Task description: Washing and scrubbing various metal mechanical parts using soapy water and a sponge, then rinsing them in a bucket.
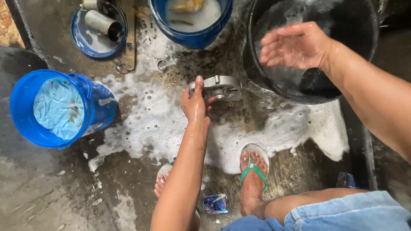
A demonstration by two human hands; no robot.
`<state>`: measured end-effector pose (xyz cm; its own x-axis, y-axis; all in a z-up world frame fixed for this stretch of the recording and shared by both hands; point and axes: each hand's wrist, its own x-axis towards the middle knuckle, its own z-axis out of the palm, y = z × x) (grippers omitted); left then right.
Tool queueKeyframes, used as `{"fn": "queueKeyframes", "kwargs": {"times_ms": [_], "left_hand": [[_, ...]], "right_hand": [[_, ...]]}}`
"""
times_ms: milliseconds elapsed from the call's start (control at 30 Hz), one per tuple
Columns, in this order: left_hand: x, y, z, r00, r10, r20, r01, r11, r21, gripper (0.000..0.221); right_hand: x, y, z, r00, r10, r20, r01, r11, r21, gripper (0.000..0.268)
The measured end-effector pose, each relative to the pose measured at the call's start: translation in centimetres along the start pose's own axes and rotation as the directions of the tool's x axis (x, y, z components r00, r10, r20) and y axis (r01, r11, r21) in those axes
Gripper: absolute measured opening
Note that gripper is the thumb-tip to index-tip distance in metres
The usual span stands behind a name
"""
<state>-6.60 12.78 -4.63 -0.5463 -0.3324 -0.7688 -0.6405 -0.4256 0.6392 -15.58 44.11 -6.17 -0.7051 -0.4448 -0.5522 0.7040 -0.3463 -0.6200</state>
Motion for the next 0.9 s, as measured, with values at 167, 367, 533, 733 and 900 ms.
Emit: {"fn": "queueKeyframes", "kwargs": {"times_ms": [167, 367, 533, 733, 900], "left_hand": [[0.9, -1.0, 0.6, 0.993, 0.095, -0.064, -0.094, 0.995, 0.019, 0.054], [1.5, -1.3, -0.9, 0.953, 0.299, -0.048, -0.266, 0.901, 0.342, 0.049], [5.4, -3.1, -3.0, 0.669, 0.662, 0.338, -0.708, 0.428, 0.562, 0.069], [6.8, -3.3, -3.2, 0.698, 0.645, 0.311, -0.702, 0.531, 0.476, 0.053], [6.8, -3.6, -3.1, 0.853, 0.455, 0.255, -0.498, 0.856, 0.139, 0.052]], "right_hand": [[-4.4, -2.3, 15.0, 0.966, 0.207, 0.157, -0.091, 0.835, -0.543, 0.049], [-2.1, -2.4, 10.7, 0.986, -0.163, 0.017, 0.127, 0.693, -0.709, 0.021], [2.8, 0.6, -5.6, 0.885, -0.228, -0.407, -0.090, 0.773, -0.628, 0.014], [3.7, 3.3, -9.9, 0.820, -0.080, -0.566, -0.315, 0.763, -0.564, 0.041], [-2.2, -0.3, 2.1, 0.930, -0.018, 0.367, 0.014, 1.000, 0.011, 0.042]]}}
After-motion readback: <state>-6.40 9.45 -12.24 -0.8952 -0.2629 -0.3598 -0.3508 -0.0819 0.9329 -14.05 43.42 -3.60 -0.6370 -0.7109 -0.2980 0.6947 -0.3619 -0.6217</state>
